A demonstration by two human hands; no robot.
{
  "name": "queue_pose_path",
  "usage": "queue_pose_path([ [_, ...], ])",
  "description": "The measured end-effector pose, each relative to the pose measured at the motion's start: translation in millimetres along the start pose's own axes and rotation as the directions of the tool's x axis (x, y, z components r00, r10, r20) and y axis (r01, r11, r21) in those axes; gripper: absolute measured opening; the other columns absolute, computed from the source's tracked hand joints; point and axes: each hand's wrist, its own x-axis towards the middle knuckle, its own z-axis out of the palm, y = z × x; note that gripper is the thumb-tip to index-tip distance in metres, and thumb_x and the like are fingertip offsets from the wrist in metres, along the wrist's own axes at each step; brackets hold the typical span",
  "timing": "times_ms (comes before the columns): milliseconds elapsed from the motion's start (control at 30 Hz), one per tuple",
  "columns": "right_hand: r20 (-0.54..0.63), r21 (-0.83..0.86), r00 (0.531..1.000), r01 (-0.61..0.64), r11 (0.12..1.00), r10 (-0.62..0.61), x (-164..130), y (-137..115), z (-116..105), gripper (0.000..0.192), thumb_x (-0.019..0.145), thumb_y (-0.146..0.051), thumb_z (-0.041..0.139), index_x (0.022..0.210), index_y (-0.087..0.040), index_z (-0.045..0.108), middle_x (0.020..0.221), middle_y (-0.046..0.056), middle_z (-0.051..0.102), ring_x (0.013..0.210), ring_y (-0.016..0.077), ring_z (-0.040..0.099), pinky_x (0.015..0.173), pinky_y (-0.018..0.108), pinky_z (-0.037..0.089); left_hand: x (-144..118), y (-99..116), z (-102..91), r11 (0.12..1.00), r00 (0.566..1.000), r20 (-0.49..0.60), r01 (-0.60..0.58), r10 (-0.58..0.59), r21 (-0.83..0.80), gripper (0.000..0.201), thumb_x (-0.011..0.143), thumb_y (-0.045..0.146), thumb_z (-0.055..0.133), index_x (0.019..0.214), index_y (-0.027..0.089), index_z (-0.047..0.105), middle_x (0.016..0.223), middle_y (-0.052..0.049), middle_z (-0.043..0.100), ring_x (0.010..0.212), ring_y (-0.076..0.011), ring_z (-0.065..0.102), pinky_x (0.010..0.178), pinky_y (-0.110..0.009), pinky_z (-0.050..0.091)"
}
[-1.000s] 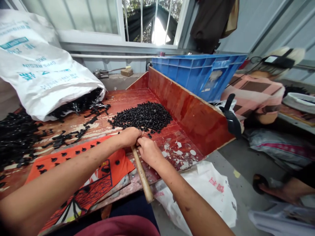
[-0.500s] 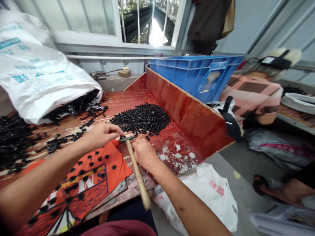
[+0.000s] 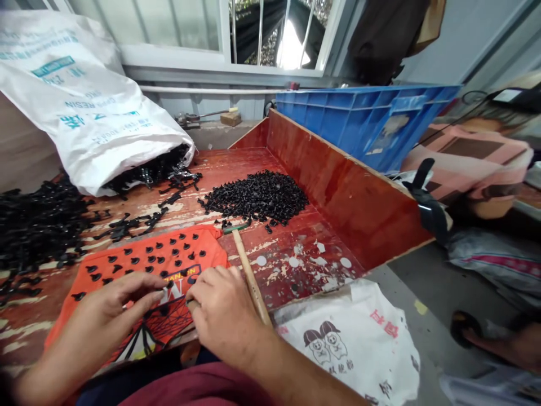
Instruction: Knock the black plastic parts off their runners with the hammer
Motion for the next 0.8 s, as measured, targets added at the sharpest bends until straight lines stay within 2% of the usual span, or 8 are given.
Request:
queue_pose_path([
  [100,0.043,-0.199,0.999,0.010,0.980,-0.001,0,-7,16,0.006,0.088,-0.021,0.064,0.082,-0.021,0.065,0.092,0.006,0.066,0.092,0.0246,0.054,0.085,0.043,0.038,5,0,3.6,0.971,0.989,0.053,-0.143,0.135,0.193,0.031,0.091,0.027,0.043,0.094,0.023,0.074,0.085,-0.007,0.070,0.078,-0.0209,0.068,0.072,-0.030,0.051],
  [200,0.053,-0.239,0.999,0.015,0.971,-0.003,-1,-5,22,0.007,0.087,-0.021,0.062,0.081,-0.021,0.063,0.092,0.005,0.064,0.090,0.0238,0.050,0.086,0.044,0.036,8,-5,18.2,0.925,0.977,0.116,-0.208,0.180,0.318,0.033,0.091,0.017,0.037,0.092,0.019,0.070,0.083,-0.008,0.069,0.075,-0.0207,0.067,0.070,-0.030,0.051],
  [300,0.044,-0.247,0.999,0.013,0.969,-0.002,-2,-3,23,0.007,0.086,-0.020,0.062,0.080,-0.021,0.061,0.092,0.005,0.063,0.090,0.0233,0.049,0.084,0.043,0.035,9,-7,31.4,0.860,0.964,0.141,-0.264,0.225,0.437,0.029,0.089,0.010,0.038,0.082,0.019,0.064,0.080,-0.008,0.068,0.074,-0.0207,0.064,0.070,-0.031,0.049],
  [433,0.043,-0.234,0.999,0.003,0.972,0.008,-3,-1,24,0.006,0.087,-0.020,0.062,0.082,-0.021,0.062,0.092,0.005,0.064,0.091,0.0235,0.050,0.086,0.043,0.034,19,1,20.8,0.836,0.942,0.186,-0.334,0.279,0.436,0.022,0.090,0.013,0.045,0.085,0.020,0.065,0.084,-0.006,0.069,0.081,-0.0211,0.064,0.075,-0.031,0.048],
  [533,0.052,-0.221,0.999,-0.003,0.975,0.015,-4,-3,26,0.006,0.087,-0.019,0.061,0.082,-0.021,0.063,0.091,0.004,0.065,0.091,0.0234,0.051,0.087,0.043,0.035,39,9,9.4,0.840,0.960,0.174,-0.278,0.221,0.467,0.018,0.092,0.019,0.046,0.088,0.020,0.064,0.084,-0.007,0.071,0.082,-0.0210,0.066,0.073,-0.029,0.047],
  [600,0.053,-0.228,0.998,-0.014,0.973,0.027,-5,-6,26,0.006,0.086,-0.018,0.063,0.080,-0.020,0.063,0.091,0.005,0.066,0.091,0.0238,0.052,0.088,0.044,0.036,53,11,11.3,0.807,0.956,0.226,-0.279,0.186,0.521,0.019,0.091,0.018,0.046,0.086,0.019,0.064,0.084,-0.008,0.072,0.082,-0.0225,0.067,0.072,-0.030,0.048],
  [700,0.077,-0.198,0.997,0.009,0.980,0.007,-4,-3,17,0.001,0.086,-0.022,0.066,0.087,-0.021,0.066,0.092,0.004,0.067,0.093,0.0237,0.056,0.090,0.041,0.040,64,7,23.2,0.745,0.943,0.283,-0.315,0.175,0.588,0.025,0.087,0.009,0.043,0.085,0.019,0.066,0.085,-0.010,0.073,0.082,-0.0241,0.069,0.070,-0.030,0.048],
  [800,0.073,-0.169,0.995,-0.060,0.984,0.074,8,24,-10,0.019,0.090,-0.026,0.066,0.108,-0.027,0.068,0.098,-0.002,0.070,0.093,0.0158,0.063,0.086,0.026,0.047,65,-3,31.9,0.712,0.943,0.257,-0.330,0.214,0.619,0.031,0.085,0.006,0.039,0.086,0.020,0.067,0.084,-0.009,0.072,0.080,-0.0252,0.070,0.067,-0.031,0.048],
])
